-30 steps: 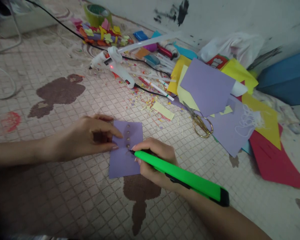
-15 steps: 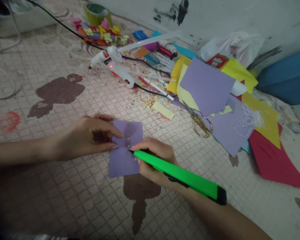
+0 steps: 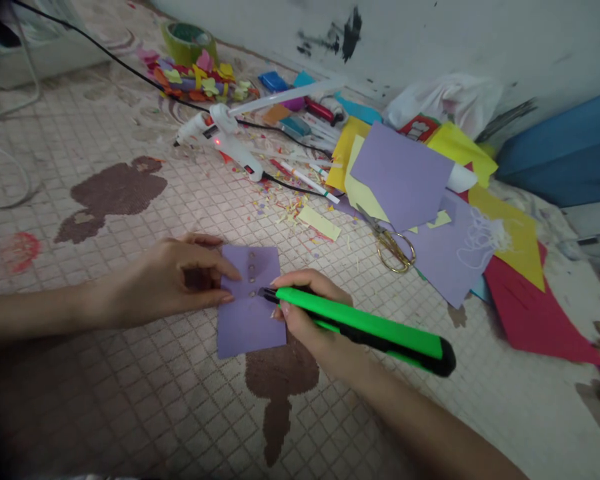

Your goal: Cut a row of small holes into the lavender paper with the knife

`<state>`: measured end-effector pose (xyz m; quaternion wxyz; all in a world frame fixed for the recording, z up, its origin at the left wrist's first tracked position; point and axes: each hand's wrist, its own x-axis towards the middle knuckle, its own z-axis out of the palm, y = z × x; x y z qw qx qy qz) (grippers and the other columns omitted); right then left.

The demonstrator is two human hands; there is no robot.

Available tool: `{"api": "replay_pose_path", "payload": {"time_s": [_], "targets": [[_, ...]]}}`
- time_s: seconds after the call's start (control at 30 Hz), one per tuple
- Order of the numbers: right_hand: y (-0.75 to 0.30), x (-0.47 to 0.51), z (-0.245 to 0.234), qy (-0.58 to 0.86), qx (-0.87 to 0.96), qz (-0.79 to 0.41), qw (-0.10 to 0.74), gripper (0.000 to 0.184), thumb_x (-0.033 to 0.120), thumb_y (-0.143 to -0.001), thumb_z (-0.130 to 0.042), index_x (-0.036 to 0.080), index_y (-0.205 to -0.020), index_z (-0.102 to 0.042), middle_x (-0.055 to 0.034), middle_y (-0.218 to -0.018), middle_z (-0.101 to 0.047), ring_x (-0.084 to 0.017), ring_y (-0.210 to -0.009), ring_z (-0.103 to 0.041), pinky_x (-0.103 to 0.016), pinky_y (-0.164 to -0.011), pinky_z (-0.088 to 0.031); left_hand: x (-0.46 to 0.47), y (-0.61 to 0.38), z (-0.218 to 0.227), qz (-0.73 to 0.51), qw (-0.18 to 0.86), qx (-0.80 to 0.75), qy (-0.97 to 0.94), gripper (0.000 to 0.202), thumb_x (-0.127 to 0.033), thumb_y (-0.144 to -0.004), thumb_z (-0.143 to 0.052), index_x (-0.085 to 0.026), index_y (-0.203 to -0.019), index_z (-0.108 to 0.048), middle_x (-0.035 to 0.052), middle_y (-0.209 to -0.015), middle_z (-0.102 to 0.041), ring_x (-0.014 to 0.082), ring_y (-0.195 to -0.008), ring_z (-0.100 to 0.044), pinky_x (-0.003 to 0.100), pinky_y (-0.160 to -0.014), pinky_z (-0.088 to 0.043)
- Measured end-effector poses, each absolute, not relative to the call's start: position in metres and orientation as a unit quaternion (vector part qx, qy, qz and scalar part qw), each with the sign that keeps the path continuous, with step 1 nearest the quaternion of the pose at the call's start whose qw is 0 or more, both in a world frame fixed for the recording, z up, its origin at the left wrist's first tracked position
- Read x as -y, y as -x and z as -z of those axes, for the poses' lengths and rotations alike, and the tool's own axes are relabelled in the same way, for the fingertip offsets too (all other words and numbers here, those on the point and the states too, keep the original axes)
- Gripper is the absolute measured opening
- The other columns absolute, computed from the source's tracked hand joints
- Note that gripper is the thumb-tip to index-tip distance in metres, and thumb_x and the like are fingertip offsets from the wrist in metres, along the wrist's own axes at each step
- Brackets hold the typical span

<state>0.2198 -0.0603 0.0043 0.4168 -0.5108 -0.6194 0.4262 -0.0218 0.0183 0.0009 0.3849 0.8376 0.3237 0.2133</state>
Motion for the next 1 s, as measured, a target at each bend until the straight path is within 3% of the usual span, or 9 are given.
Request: {"api": "replay_pose_path", "payload": {"time_s": [0.2,0.27,0.37,0.43,0.5,0.63,0.83,0.9,1.0], "targets": [[-0.209,0.073,-0.011,0.511,0.685,-0.324,0.407,0.019,0.011,-0.081,-0.061,0.021,-0.095,-0.07,-0.0004,-0.08,-0.073,-0.011,-0.067,-0.071,-0.022,-0.062,-0.056,-0.012,0.022,-0.001,-0.209,0.378,-0.317,-0.844,0.01,-0.027,-0.082,-0.073,-0.021,-0.089,-0.069,-0.0097,-0.06,-0.064,0.0092,-0.058,-0.063,0.041,-0.105,-0.04],[-0.208,0.073,-0.01,0.503,0.694,-0.311,0.411,0.019,0.01,-0.08,-0.061,0.021,-0.093,-0.07,-0.0003,-0.078,-0.073,-0.011,-0.064,-0.071,-0.022,-0.061,-0.056,-0.012,0.022,-0.001,-0.22,0.389,-0.331,-0.831,0.014,-0.028,-0.082,-0.072,-0.02,-0.092,-0.066,-0.0078,-0.065,-0.064,0.009,-0.057,-0.061,0.033,-0.087,-0.05],[-0.209,0.07,-0.008,0.509,0.677,-0.333,0.414,0.019,0.01,-0.08,-0.06,0.021,-0.092,-0.07,0.0005,-0.075,-0.072,-0.011,-0.061,-0.071,-0.02,-0.056,-0.055,-0.017,0.021,-0.002,-0.239,0.428,-0.353,-0.797,0.027,-0.034,-0.087,-0.065,-0.019,-0.108,-0.061,-0.0021,-0.078,-0.068,0.0117,-0.065,-0.065,0.024,-0.064,-0.05],[-0.21,0.069,-0.007,0.511,0.671,-0.35,0.408,0.018,0.011,-0.081,-0.06,0.021,-0.092,-0.07,0.0007,-0.074,-0.072,-0.011,-0.061,-0.071,-0.02,-0.056,-0.056,-0.025,0.019,-0.003,-0.24,0.443,-0.352,-0.789,0.032,-0.036,-0.09,-0.06,-0.019,-0.116,-0.061,0.002,-0.091,-0.072,0.0144,-0.077,-0.068,0.025,-0.067,-0.052],[-0.211,0.069,-0.006,0.509,0.672,-0.357,0.403,0.018,0.012,-0.081,-0.06,0.021,-0.093,-0.07,0.0004,-0.075,-0.072,-0.011,-0.063,-0.071,-0.021,-0.057,-0.056,-0.033,0.017,-0.004,-0.235,0.442,-0.341,-0.796,0.027,-0.037,-0.09,-0.06,-0.019,-0.108,-0.068,0.0032,-0.098,-0.074,0.0157,-0.085,-0.069,0.026,-0.072,-0.053],[-0.215,0.071,0.002,0.492,0.664,-0.384,0.412,0.026,0.008,-0.082,-0.061,0.024,-0.101,-0.068,0.0001,-0.085,-0.073,-0.011,-0.066,-0.071,-0.022,-0.061,-0.057,-0.038,0.017,-0.004,-0.205,0.458,-0.326,-0.801,0.018,-0.033,-0.085,-0.065,-0.02,-0.095,-0.073,0.0006,-0.091,-0.076,0.0153,-0.083,-0.07,0.024,-0.073,-0.053],[-0.223,0.068,0.008,0.428,0.697,-0.419,0.395,0.033,0.005,-0.082,-0.06,0.025,-0.107,-0.068,-0.004,-0.097,-0.072,-0.016,-0.077,-0.069,-0.029,-0.067,-0.056,-0.025,0.023,-0.006,-0.175,0.328,-0.322,-0.871,0.01,-0.025,-0.084,-0.063,-0.018,-0.088,-0.069,0.0012,-0.08,-0.07,0.0157,-0.073,-0.065,0.03,-0.074,-0.049],[-0.225,0.065,0.006,0.417,0.711,-0.42,0.379,0.031,0.005,-0.082,-0.06,0.024,-0.105,-0.068,-0.0044,-0.096,-0.072,-0.017,-0.079,-0.069,-0.031,-0.068,-0.056,-0.021,0.023,-0.004,-0.175,0.265,-0.319,-0.893,0.01,-0.024,-0.083,-0.064,-0.017,-0.09,-0.067,0.005,-0.09,-0.068,0.021,-0.083,-0.064,0.038,-0.082,-0.048],[-0.226,0.062,0.003,0.426,0.705,-0.429,0.371,0.029,0.005,-0.083,-0.061,0.024,-0.104,-0.067,-0.0031,-0.091,-0.072,-0.016,-0.076,-0.07,-0.028,-0.065,-0.056,-0.019,0.021,0.0,-0.207,0.218,-0.307,-0.903,0.019,-0.023,-0.084,-0.065,-0.017,-0.102,-0.065,0.0134,-0.125,-0.059,0.0315,-0.117,-0.055,0.047,-0.098,-0.044]]}}
